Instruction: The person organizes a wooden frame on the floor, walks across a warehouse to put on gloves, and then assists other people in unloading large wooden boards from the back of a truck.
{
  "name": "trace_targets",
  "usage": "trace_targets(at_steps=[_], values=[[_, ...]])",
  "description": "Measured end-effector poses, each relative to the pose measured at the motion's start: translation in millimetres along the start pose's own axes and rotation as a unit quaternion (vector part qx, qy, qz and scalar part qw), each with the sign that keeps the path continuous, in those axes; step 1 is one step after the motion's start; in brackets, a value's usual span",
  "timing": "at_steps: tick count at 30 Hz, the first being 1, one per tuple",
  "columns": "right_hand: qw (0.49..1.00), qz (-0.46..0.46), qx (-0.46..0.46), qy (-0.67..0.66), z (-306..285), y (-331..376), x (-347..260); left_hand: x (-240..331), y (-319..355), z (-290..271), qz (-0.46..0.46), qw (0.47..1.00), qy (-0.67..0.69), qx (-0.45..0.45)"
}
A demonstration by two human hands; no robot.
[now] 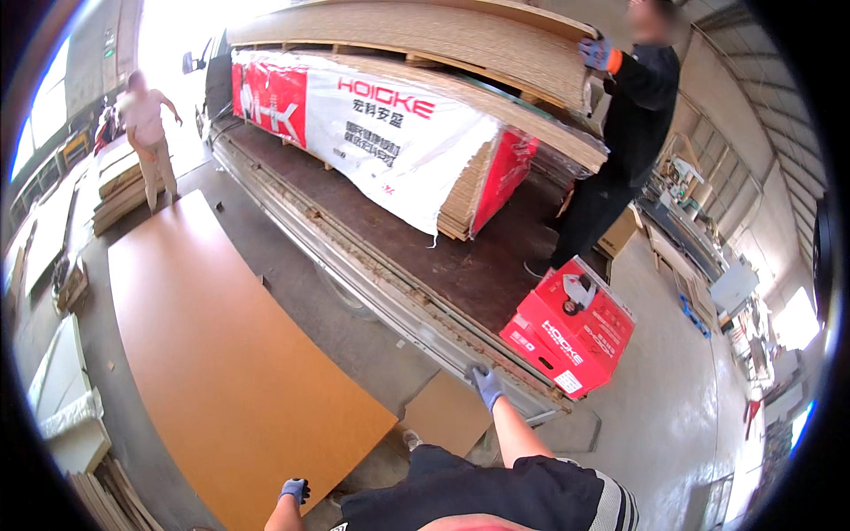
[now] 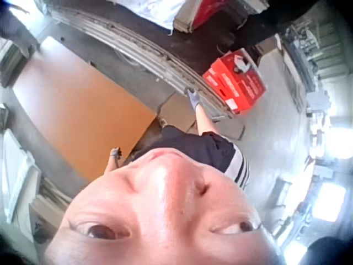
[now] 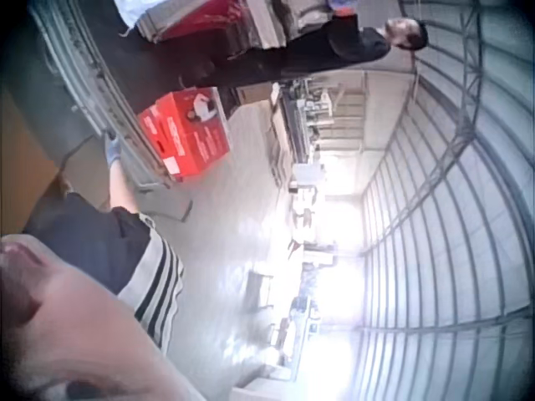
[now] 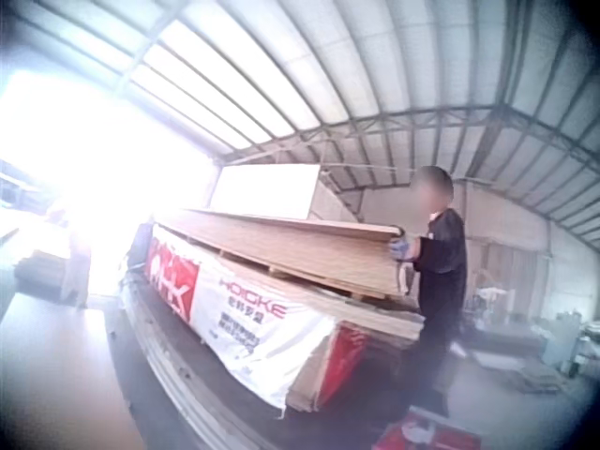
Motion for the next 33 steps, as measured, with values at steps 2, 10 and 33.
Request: trace_targets(at_steps=[2, 10, 33], values=[[0.994, -0.066, 0.067, 0.058, -26.0, -27.8, -24.0, 19.3, 4.3, -9.2, 0.018, 0.999, 0.028, 0.003], [0.907, -0.370, 0.150, -0.135, -169.2, -98.6, -341.8, 120.1, 37.6, 88.5, 0.099, 0.972, 0.212, 0.038], [0.583, -0.740, 0.328, 0.068, -296.1, -34.0, -805.1, 19.2, 63.4, 213.4, 0.201, 0.903, -0.251, 0.284]])
Point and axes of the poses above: each hand's wrist, its own y-axis away from the middle knuckle, its own z-axis out of the palm, x = y × z, the point moved 10 cm from there along -y, towards the middle knuckle, and after that the axes turned 6 degrees about -y, right-handed, at the moved point
